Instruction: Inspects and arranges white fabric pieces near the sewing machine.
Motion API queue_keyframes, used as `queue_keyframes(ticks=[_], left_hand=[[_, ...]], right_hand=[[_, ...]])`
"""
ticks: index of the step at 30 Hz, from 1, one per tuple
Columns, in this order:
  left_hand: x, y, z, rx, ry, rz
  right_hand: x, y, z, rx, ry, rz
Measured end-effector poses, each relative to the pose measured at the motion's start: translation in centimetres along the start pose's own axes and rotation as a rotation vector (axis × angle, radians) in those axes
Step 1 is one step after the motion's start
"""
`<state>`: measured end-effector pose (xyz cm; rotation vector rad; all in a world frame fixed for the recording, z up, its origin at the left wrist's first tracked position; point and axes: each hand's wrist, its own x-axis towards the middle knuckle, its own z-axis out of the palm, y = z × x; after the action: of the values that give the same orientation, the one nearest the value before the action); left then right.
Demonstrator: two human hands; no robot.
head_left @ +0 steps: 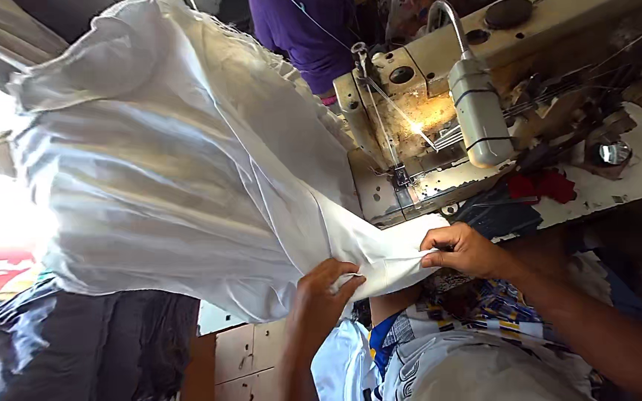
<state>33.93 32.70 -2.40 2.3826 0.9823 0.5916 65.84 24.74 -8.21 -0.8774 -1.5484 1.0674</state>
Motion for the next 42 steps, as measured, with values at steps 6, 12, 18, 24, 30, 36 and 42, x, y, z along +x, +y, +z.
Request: queue_keyframes(ticks=[6, 12, 18, 24, 30, 36, 42], left_hand=[[-0.3, -0.3, 1.2, -0.22, -0.15, -0.064], [2.6, 0.3, 1.5, -0.199, 0.109, 0.028], [4.1, 1.0, 0.8, -0.302, 0.206, -0.048], [4.0, 1.6, 0.6, -0.39, 0.234, -0.064], [3.5, 1.6, 1.2, -0.213, 0.273, 0.03], [2.6, 2.9, 1.1, -0.201, 0.294, 0.037], [1.7, 4.0, 1.3, -0.06, 0.426, 0.087]], right_hand=[[-5.4, 0.8, -0.5, -0.105, -0.14, 0.23], [-1.9, 0.0, -0.5, -0.095, 0.219, 0.184], [1.2, -1.0, -1.1, 0.247, 0.119, 0.333], [1.6, -1.7, -1.1, 0.174, 0.195, 0.232], [1.3, -1.8, -0.2, 0.048, 0.365, 0.116], [0.3, -3.2, 0.5, -0.088, 0.357, -0.05], [-0.2, -3.0, 1.0, -0.259, 0.44, -0.153]])
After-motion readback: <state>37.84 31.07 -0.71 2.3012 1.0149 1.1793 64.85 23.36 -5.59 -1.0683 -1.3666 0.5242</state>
